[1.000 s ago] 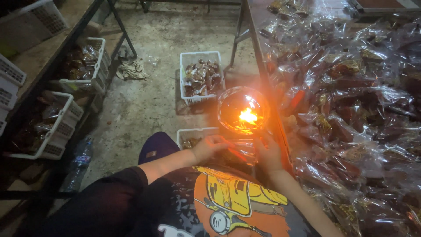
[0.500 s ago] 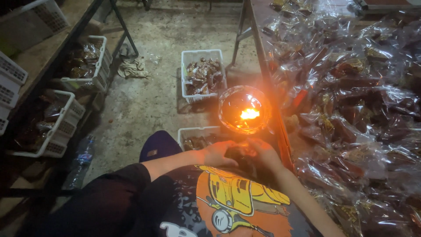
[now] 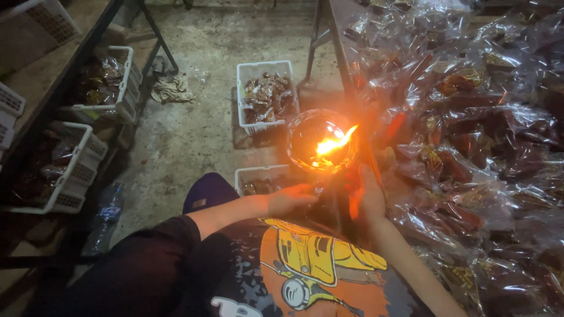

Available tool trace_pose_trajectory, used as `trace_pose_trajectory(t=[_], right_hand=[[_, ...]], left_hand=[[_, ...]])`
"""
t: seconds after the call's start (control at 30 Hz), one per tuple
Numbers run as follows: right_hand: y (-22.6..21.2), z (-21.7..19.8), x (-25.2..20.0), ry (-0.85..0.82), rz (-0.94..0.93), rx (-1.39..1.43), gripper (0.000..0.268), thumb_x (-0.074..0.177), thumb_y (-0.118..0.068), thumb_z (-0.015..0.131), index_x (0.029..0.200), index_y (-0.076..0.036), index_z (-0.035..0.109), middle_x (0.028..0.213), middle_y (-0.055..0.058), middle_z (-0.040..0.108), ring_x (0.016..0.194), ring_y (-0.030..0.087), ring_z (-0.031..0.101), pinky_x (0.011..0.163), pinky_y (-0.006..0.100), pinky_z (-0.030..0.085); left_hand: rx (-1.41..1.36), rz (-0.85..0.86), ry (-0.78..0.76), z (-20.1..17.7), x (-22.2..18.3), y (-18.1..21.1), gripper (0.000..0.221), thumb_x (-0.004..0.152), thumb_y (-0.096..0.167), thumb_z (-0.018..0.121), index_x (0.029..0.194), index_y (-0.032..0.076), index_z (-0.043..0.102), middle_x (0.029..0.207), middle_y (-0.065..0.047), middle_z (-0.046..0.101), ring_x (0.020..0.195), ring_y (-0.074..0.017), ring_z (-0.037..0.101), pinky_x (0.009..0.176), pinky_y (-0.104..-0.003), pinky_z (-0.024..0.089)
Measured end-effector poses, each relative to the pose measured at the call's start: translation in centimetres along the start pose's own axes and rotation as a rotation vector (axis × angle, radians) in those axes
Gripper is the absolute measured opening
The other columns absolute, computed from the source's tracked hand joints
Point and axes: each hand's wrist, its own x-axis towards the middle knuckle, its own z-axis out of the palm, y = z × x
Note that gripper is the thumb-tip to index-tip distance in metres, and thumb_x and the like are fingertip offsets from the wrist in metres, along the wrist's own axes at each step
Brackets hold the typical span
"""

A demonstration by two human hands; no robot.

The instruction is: Sealing plastic bags containing bread using a vertical heat sealer.

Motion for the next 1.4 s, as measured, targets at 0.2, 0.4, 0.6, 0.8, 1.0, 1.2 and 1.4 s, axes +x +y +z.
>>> trace_pose_trajectory(t=[0.2,0.4,0.6,0.8,1.0,1.2,1.4], right_hand=[[0.1,0.7,-0.4,0.068,0.014,-0.09,0.039,0.1,-0.05,0.064,0.133,-0.029,0.061,0.132,-0.008,0.064,0.109,0.018,0.063,0.099,0.042,0.038],[-1.5,2.7,-3.1,0.079,-0.04,-0.205,0.039,0.099,-0.041,0.068,0.133,-0.022,0.065,0.113,0.0,0.069,0.082,0.016,0.065,0.071,0.027,0.048],[-1.6,1.8,1.1,0.054,0.39,0.413,0.039,0.099,-0.028,0.07,0.133,-0.009,0.06,0.132,0.011,0.058,0.105,0.029,0.066,0.096,0.046,0.052],[-6.6,6.7,-10.2,-0.12,0.088,-0.534,0.053,0.095,-0.055,0.07,0.089,-0.002,0.07,0.071,0.017,0.064,0.049,0.025,0.059,0.031,0.036,0.048],[-7.8,8.8,-13.2,-0.061,0.286,-0.189,0.022,0.084,-0.012,0.072,0.097,-0.002,0.058,0.096,0.024,0.058,0.084,0.046,0.065,0.074,0.066,0.054],[-7.1,4.6,-8.2,0.105,-0.137,-0.427,0.028,0.091,-0.02,0.075,0.114,-0.009,0.062,0.106,0.014,0.057,0.095,0.026,0.059,0.085,0.044,0.052],[-7.4,-8.3,3.5,0.442,-0.597,-1.587,0.048,0.095,-0.059,0.067,0.136,-0.034,0.067,0.152,0.011,0.052,0.137,0.034,0.052,0.103,0.051,0.047]], left_hand=[[-0.554,-0.129,0.111,-0.6,1.3,-0.1,0.063,0.088,0.058,0.075,0.128,0.012,0.063,0.098,-0.018,0.068,0.084,-0.0292,0.067,0.071,-0.034,0.052],[-0.871,-0.218,0.192,-0.3,1.9,-0.1,0.057,0.086,0.053,0.078,0.116,0.005,0.067,0.079,-0.014,0.069,0.06,-0.0235,0.066,0.052,-0.028,0.047],[-0.694,-0.117,0.124,4.2,-4.1,21.5,0.061,0.088,0.042,0.079,0.13,0.004,0.056,0.106,-0.026,0.064,0.085,-0.034,0.068,0.075,-0.04,0.052],[-0.77,0.31,0.167,-0.2,-2.8,4.6,0.048,0.09,0.0,0.073,0.131,-0.011,0.051,0.12,-0.028,0.069,0.105,-0.0284,0.069,0.088,-0.041,0.059],[-0.829,0.142,0.258,-0.4,-5.6,6.4,0.051,0.081,-0.002,0.081,0.125,0.014,0.061,0.094,-0.01,0.065,0.078,-0.0183,0.069,0.07,-0.026,0.06],[-0.329,-0.072,0.238,-1.5,-5.0,3.7,0.055,0.085,0.044,0.078,0.131,0.015,0.07,0.122,-0.012,0.072,0.113,-0.0219,0.069,0.104,-0.039,0.05],[-0.502,-0.325,0.247,-1.9,-1.3,-3.7,0.1,0.088,0.036,0.083,0.162,0.007,0.022,0.158,-0.035,0.028,0.128,-0.0528,0.053,0.096,-0.055,0.055]])
